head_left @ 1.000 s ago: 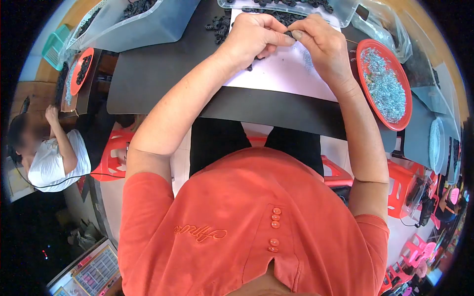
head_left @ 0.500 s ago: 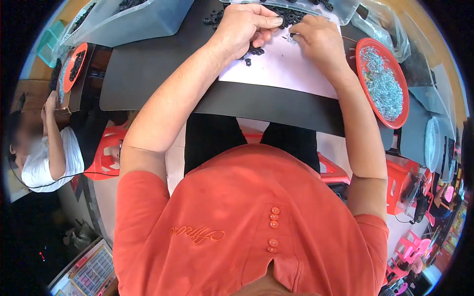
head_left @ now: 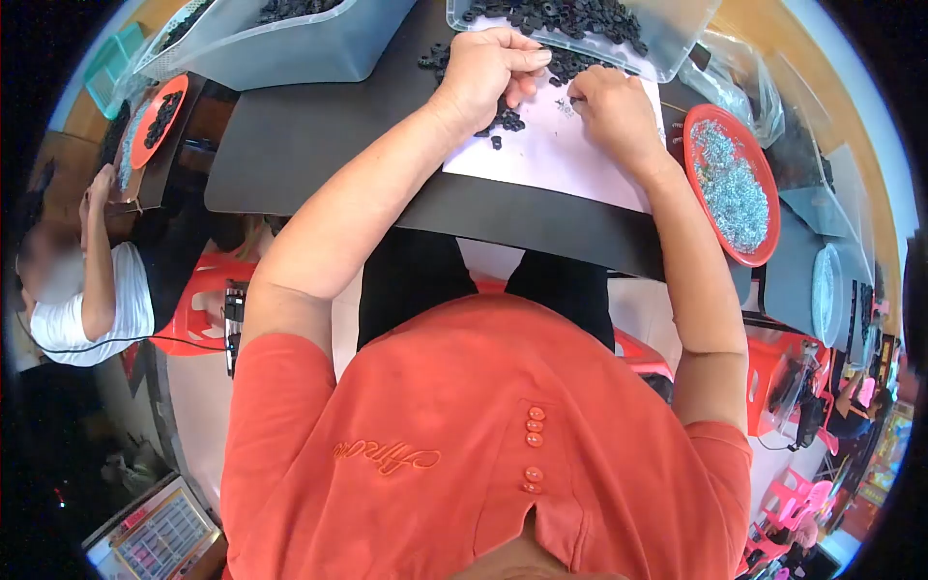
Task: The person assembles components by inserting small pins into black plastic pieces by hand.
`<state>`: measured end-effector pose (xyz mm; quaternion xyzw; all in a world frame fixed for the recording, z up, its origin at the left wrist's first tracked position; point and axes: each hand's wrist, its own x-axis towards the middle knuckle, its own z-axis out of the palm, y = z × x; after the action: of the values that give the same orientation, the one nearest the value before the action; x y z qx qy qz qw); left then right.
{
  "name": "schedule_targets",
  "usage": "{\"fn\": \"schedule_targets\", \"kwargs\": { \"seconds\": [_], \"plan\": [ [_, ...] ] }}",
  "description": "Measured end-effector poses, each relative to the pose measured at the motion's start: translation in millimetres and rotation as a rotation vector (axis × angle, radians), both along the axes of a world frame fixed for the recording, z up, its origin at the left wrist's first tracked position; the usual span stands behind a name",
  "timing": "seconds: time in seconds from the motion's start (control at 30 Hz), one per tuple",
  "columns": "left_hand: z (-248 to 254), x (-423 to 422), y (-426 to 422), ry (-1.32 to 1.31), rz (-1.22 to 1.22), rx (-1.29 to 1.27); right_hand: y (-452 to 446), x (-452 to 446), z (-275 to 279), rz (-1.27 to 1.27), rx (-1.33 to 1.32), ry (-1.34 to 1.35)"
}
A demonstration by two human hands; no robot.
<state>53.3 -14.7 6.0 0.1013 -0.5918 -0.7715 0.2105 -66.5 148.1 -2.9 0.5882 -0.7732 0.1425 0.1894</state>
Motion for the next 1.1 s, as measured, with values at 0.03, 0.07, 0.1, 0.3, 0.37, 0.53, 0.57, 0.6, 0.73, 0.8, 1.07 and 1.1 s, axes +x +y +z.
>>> {"fn": "schedule_targets", "kwargs": {
  "seconds": [0.03,0.07,0.1,0.3,0.37,0.53,0.57,0.6,0.73,0.8,1.07,1.1],
  "plan": [
    [0,1,-1,0.016,0.014,0.021,0,2,3,0.000,-0.009,-0.015],
    [-1,0,-5,0.011,0.002,-0.005,0,3,7,0.024,-0.047,-0.085],
    [0,1,-7,0.046,0.008,0.046,-1,4,11,0.049,-0.082,-0.157],
    [-4,-5,-18,0.246,0.006,0.289,-30,27,24,0.172,-0.156,-0.363],
    [-6,-6,-22,0.260,0.051,0.296,-41,26,19,0.180,-0.152,-0.290],
    [8,0,-30,0.222,0.147,0.421,-40,27,18,0.160,-0.045,-0.204],
    [13,3,-30,0.209,0.143,0.459,-40,30,19,0.174,-0.004,-0.209],
    [11,3,-33,0.217,0.111,0.411,-40,32,20,0.187,0.037,-0.213],
    [6,1,-32,0.187,0.123,0.402,-41,32,13,0.137,0.132,-0.201],
    [5,-1,-32,0.150,0.143,0.393,-42,31,13,0.136,0.135,-0.194],
    [4,-1,-29,0.246,0.126,0.512,-57,59,27,0.267,-0.337,-0.838],
    [7,0,-29,0.278,0.102,0.552,-63,66,25,0.266,-0.355,-0.914]
  ]
}}
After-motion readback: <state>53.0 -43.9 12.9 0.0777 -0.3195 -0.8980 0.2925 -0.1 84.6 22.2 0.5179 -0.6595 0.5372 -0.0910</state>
